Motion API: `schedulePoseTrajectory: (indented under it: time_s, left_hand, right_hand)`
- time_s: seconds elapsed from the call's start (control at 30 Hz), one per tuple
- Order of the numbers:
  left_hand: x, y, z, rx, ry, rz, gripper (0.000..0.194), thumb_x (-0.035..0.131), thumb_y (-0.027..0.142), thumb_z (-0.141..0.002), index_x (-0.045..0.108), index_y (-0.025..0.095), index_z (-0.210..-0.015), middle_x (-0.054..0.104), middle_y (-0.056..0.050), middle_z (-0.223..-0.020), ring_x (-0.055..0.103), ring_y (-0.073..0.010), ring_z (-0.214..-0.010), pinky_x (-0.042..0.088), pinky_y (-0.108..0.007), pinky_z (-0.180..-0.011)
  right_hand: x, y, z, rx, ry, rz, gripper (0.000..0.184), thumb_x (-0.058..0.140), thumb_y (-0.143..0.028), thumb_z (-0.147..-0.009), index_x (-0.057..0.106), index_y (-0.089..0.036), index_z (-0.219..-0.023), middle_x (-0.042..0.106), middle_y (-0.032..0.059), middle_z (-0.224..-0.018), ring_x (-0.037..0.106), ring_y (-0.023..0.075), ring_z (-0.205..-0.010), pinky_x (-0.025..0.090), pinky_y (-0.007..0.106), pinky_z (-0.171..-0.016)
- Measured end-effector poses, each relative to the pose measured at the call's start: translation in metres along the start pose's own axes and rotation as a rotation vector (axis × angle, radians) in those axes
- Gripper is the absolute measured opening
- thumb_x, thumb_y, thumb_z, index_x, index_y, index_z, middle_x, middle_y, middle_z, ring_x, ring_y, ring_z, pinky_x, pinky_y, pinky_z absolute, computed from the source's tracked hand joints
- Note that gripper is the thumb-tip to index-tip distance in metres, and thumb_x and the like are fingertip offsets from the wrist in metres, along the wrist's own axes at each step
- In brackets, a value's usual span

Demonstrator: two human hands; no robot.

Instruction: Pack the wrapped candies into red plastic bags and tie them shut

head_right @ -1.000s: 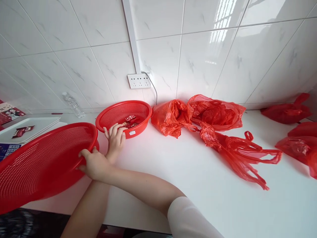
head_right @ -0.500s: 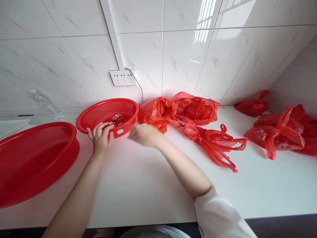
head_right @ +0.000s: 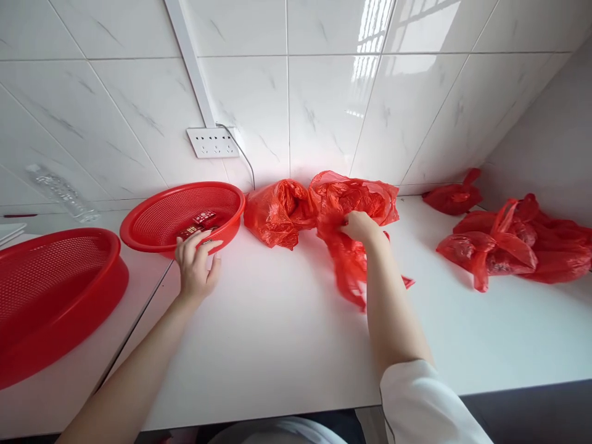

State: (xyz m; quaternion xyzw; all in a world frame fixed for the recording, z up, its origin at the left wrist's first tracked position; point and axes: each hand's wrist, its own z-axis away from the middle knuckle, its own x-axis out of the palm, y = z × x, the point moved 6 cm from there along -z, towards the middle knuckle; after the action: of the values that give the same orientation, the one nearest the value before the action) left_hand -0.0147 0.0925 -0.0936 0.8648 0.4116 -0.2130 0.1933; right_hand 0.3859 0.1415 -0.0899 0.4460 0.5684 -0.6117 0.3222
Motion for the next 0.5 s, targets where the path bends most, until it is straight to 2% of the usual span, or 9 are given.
schedulePoseTrajectory:
  time_s: [0.07,0.13,0.2,0.23,0.27,0.33,0.4,0.47,0.5]
  left_hand:
    - [0.007,0.015,-0.012,-0.086,-0.088,0.196,0.030,0.054,0.027,-0.090,0.063,0.020,-0.118,0.057,-0.013,-0.132,0.052,-0.0280,-0.126,0.031,-0.050,-0.115]
    - [0.024,0.034,-0.025,-0.219,-0.283,0.446,0.044,0.056,0.035,-0.091,0.053,0.021,-0.133,0.055,-0.014,-0.136,0.058,-0.0259,-0.119,0.046,-0.043,-0.102]
    - [0.048,0.052,-0.032,-0.378,-0.491,0.629,0.069,0.063,0.042,-0.086,0.037,0.025,-0.148,0.043,-0.016,-0.149,0.062,-0.0264,-0.112,0.053,-0.040,-0.088]
    - [0.057,0.061,-0.035,-0.400,-0.535,0.678,0.076,0.070,0.042,-0.081,0.038,0.025,-0.148,0.045,-0.016,-0.148,0.062,-0.0273,-0.112,0.052,-0.040,-0.089]
    - [0.064,0.068,-0.039,-0.406,-0.546,0.704,0.074,0.075,0.041,-0.077,0.045,0.024,-0.143,0.052,-0.015,-0.142,0.062,-0.0285,-0.113,0.051,-0.040,-0.092]
    - [0.077,0.071,-0.044,-0.448,-0.505,0.708,0.052,0.075,0.037,-0.075,0.063,0.019,-0.123,0.066,-0.014,-0.120,0.062,-0.0291,-0.111,0.047,-0.040,-0.097]
    - [0.086,0.065,-0.044,-0.549,-0.456,0.757,0.028,0.069,0.037,-0.080,0.069,0.017,-0.100,0.071,-0.011,-0.098,0.064,-0.0272,-0.104,0.047,-0.038,-0.095]
    - [0.091,0.059,-0.041,-0.682,-0.456,0.920,0.024,0.063,0.041,-0.085,0.068,0.018,-0.089,0.070,-0.007,-0.086,0.066,-0.0241,-0.096,0.049,-0.035,-0.090]
    - [0.092,0.056,-0.039,-0.756,-0.488,1.008,0.028,0.061,0.045,-0.086,0.067,0.018,-0.085,0.069,-0.006,-0.080,0.066,-0.0229,-0.090,0.050,-0.034,-0.086]
  right_hand:
    - [-0.004,-0.025,0.003,-0.104,0.068,-0.068,0.020,0.063,-0.037,-0.081,0.065,-0.018,-0.073,0.064,0.0038,-0.071,0.055,0.0170,-0.063,0.040,0.029,-0.059]
    - [-0.012,-0.057,0.013,-0.244,0.195,-0.192,0.019,0.062,-0.037,-0.083,0.065,-0.018,-0.080,0.065,0.0025,-0.073,0.055,0.0164,-0.064,0.041,0.029,-0.060]
    - [-0.017,-0.088,0.029,-0.385,0.251,-0.352,0.017,0.063,-0.034,-0.083,0.066,-0.018,-0.087,0.068,0.0027,-0.078,0.059,0.0172,-0.068,0.044,0.029,-0.064]
    - [-0.016,-0.101,0.036,-0.446,0.226,-0.435,0.018,0.063,-0.033,-0.084,0.067,-0.018,-0.091,0.070,0.0033,-0.082,0.062,0.0181,-0.072,0.047,0.030,-0.067]
    - [-0.015,-0.111,0.042,-0.499,0.178,-0.514,0.019,0.062,-0.034,-0.085,0.068,-0.018,-0.093,0.071,0.0041,-0.087,0.064,0.0190,-0.077,0.049,0.031,-0.071]
    - [-0.013,-0.124,0.051,-0.570,0.073,-0.638,0.027,0.066,-0.036,-0.084,0.068,-0.019,-0.103,0.071,0.0057,-0.101,0.066,0.0213,-0.090,0.051,0.033,-0.079]
    - [-0.009,-0.126,0.055,-0.593,-0.035,-0.680,0.053,0.076,-0.036,-0.075,0.060,-0.023,-0.124,0.066,0.0071,-0.121,0.064,0.0235,-0.105,0.052,0.034,-0.086]
    - [-0.002,-0.122,0.053,-0.564,-0.153,-0.663,0.086,0.081,-0.032,-0.068,0.041,-0.030,-0.145,0.059,0.0077,-0.133,0.063,0.0234,-0.109,0.054,0.035,-0.085]
    - [0.002,-0.119,0.050,-0.539,-0.208,-0.648,0.093,0.079,-0.031,-0.069,0.034,-0.032,-0.150,0.060,0.0077,-0.130,0.065,0.0224,-0.104,0.055,0.034,-0.081]
